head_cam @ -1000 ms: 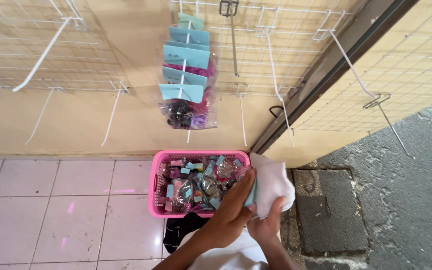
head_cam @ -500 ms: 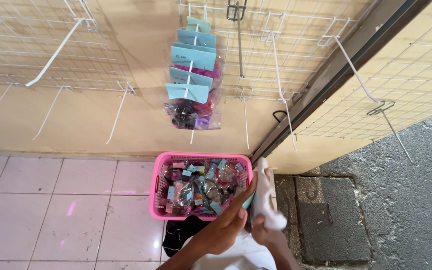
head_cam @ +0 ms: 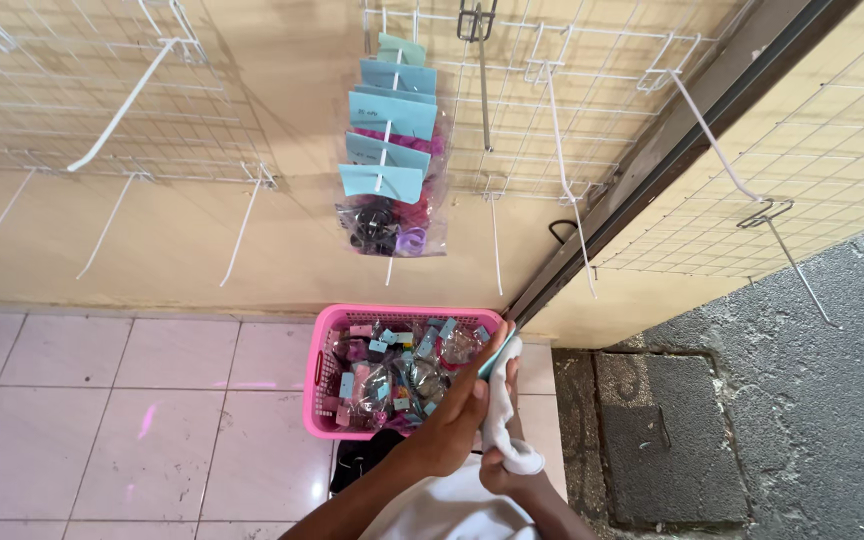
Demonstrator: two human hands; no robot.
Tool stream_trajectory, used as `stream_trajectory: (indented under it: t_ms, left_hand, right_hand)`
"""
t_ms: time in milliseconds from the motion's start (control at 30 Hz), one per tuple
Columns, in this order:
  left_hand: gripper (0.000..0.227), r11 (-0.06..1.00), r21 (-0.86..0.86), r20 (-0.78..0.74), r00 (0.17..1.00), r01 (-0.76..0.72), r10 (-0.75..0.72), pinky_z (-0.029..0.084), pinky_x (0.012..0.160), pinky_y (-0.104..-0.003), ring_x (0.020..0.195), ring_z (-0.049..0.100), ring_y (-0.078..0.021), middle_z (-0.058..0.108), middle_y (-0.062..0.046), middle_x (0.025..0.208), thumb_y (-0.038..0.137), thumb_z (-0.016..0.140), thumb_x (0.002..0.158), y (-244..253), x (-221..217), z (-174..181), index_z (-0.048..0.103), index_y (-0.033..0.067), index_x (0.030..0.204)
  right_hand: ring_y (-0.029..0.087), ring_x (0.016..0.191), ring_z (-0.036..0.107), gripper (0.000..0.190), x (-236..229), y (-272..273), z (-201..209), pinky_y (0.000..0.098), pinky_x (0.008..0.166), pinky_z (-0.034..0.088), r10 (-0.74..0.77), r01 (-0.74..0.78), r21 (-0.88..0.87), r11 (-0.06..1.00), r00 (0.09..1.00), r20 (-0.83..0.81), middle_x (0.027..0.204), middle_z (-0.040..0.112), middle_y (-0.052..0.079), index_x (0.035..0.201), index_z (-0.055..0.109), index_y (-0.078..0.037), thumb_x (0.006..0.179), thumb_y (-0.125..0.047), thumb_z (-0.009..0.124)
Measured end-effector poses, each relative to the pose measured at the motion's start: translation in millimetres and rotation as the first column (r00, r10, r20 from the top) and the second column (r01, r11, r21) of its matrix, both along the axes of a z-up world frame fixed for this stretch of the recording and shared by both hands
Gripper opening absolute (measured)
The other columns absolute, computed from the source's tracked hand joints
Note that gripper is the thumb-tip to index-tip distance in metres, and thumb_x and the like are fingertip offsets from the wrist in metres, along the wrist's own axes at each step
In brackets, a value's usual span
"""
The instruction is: The person sorts through packaged hair accessories in a basket and wipes them with a cloth before hanging them on a wire display rack.
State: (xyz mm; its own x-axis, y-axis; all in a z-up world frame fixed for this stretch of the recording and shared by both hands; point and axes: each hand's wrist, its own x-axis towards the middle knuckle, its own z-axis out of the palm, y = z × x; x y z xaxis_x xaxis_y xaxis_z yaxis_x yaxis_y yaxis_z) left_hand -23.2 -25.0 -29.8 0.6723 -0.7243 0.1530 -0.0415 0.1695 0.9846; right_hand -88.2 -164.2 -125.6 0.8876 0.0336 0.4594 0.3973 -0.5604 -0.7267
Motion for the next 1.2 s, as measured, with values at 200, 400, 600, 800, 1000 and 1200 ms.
stream_trajectory:
  t_ms: [200,400,600,800,1000,1200]
  left_hand:
    - [0.075,0.996,-0.029,0.034,0.996,-0.083,0.084,0.013,0.13,-0.044,0.163,0.017,-0.0277,0.022,-0.014,0.175,0.057,0.019,0.11,2.5,-0.6,-9.6,0.02,0.0079,0.166]
    - [0.075,0.978,-0.176,-0.14,0.986,-0.114,0.09,0.014,0.13,-0.042,0.161,0.021,-0.0268,0.023,-0.012,0.174,0.054,0.026,0.11,9.4,-0.8,-13.7,0.022,0.0042,0.165]
    - [0.074,0.974,-0.189,-0.183,0.979,-0.127,0.092,0.022,0.124,-0.04,0.154,0.032,-0.0261,0.027,-0.015,0.172,0.05,0.028,0.111,13.7,0.5,-31.2,0.019,0.0024,0.166]
    - [0.073,0.969,-0.186,-0.126,0.982,-0.165,0.143,0.019,0.128,-0.039,0.158,0.025,-0.0239,0.024,-0.016,0.172,0.05,0.026,0.113,-9.4,-13.9,-70.7,0.012,0.0015,0.166]
    - [0.08,0.939,-0.308,-0.238,0.968,-0.156,0.083,0.023,0.126,-0.042,0.154,0.03,-0.0279,0.024,-0.019,0.172,0.054,0.026,0.109,-5.6,-8.3,-57.5,0.01,0.0023,0.167]
    - [0.078,0.978,-0.184,-0.007,0.995,-0.095,0.096,0.01,0.133,-0.043,0.164,0.008,-0.0271,0.009,-0.016,0.177,0.056,0.018,0.111,-17.3,-19.5,-52.4,0.008,0.002,0.166]
  right_hand:
    - [0.042,0.163,-0.013,0.091,30.7,-9.8,-11.6,0.0518,0.132,-0.001,0.058,-0.089,0.253,0.963,0.99,0.127,0.176,-0.012,0.027,0.166,-0.005,0.006,0.107,-0.061,0.009]
    - [0.048,0.158,-0.005,0.083,22.3,-22.2,-90.0,0.0538,0.125,0.01,0.055,-0.056,0.027,0.998,0.998,0.013,0.171,-0.008,0.028,0.165,0.004,-0.002,0.105,-0.043,0.043]
    - [0.048,0.16,0.02,0.058,42.4,-49.1,-161.7,0.0587,0.13,0.022,0.249,-0.097,-0.332,0.938,0.857,0.452,0.175,0.023,0.014,0.162,0.035,-0.022,0.109,-0.017,0.058]
    - [0.054,0.156,0.013,0.077,33.7,-58.7,-61.5,0.0625,0.126,0.018,0.172,-0.12,-0.197,0.973,0.946,0.276,0.17,0.02,0.021,0.159,0.032,-0.006,0.089,-0.022,0.061]
    - [0.05,0.157,0.011,0.069,7.1,-33.8,-43.5,0.0626,0.127,0.014,0.274,-0.228,-0.235,0.945,0.943,0.189,0.17,0.02,0.022,0.161,0.029,-0.004,0.099,-0.021,0.054]
    - [0.047,0.161,0.011,0.063,10.6,-57.4,-34.3,0.0564,0.128,0.024,0.022,-0.022,0.012,1.0,0.999,0.043,0.173,0.023,0.019,0.16,0.037,-0.012,0.097,-0.004,0.034]
